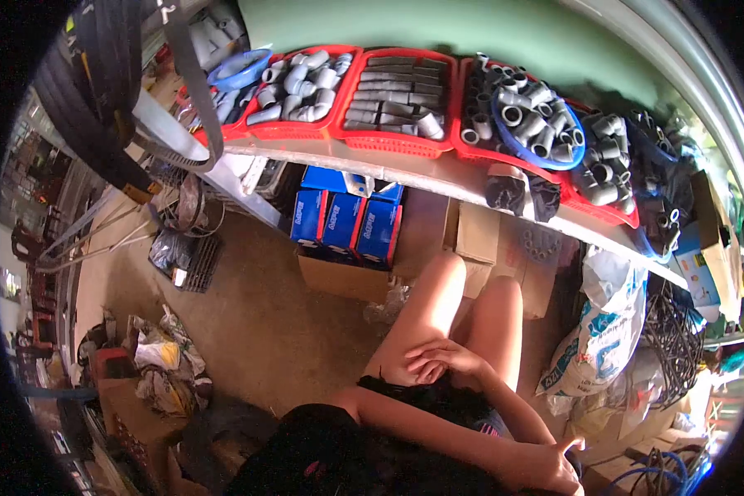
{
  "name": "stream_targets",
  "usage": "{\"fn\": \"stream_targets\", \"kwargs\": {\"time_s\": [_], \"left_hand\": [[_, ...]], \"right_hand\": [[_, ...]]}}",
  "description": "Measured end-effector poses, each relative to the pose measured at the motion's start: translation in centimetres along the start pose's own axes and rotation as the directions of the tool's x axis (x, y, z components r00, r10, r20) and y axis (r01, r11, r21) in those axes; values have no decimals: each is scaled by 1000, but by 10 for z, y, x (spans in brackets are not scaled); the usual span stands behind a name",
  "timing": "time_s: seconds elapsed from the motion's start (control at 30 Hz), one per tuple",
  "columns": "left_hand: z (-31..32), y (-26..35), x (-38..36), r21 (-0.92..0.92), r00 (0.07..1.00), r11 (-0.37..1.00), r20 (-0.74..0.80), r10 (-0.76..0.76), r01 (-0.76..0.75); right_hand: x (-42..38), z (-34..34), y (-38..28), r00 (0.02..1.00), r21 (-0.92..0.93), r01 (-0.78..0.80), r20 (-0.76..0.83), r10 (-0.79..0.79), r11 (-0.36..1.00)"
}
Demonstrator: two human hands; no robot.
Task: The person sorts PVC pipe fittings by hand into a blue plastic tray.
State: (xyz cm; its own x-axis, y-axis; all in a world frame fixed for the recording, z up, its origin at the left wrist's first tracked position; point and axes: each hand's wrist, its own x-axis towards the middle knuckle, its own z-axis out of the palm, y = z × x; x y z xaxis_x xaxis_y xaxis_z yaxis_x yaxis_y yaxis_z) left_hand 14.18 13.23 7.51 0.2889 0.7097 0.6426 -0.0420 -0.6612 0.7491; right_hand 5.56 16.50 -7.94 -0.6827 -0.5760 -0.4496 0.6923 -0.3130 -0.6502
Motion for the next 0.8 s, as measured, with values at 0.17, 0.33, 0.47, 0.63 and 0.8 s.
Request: {"fn": "stream_targets", "kwargs": {"time_s": [0.17,0.33,0.47,0.63,0.8], "left_hand": [[-8,5,-7,4,998,999,21,-51,51],[-43,16,-25,54,984,983,-5,-177,177],[-122,51,-59,352,846,783,-367,-388,512],[-184,54,-136,165,558,740,-765,-321,652],[-226,56,-138,44,408,770,-867,-287,636]], "right_hand": [[-4,6,-4,999,44,15,-29,-14,999],[-9,9,0,991,13,124,-44,-123,992],[-39,13,5,870,-387,264,-300,-391,883],[-85,25,4,524,-819,98,-441,-729,565],[-87,13,30,340,-899,-176,-438,-832,402]]}}
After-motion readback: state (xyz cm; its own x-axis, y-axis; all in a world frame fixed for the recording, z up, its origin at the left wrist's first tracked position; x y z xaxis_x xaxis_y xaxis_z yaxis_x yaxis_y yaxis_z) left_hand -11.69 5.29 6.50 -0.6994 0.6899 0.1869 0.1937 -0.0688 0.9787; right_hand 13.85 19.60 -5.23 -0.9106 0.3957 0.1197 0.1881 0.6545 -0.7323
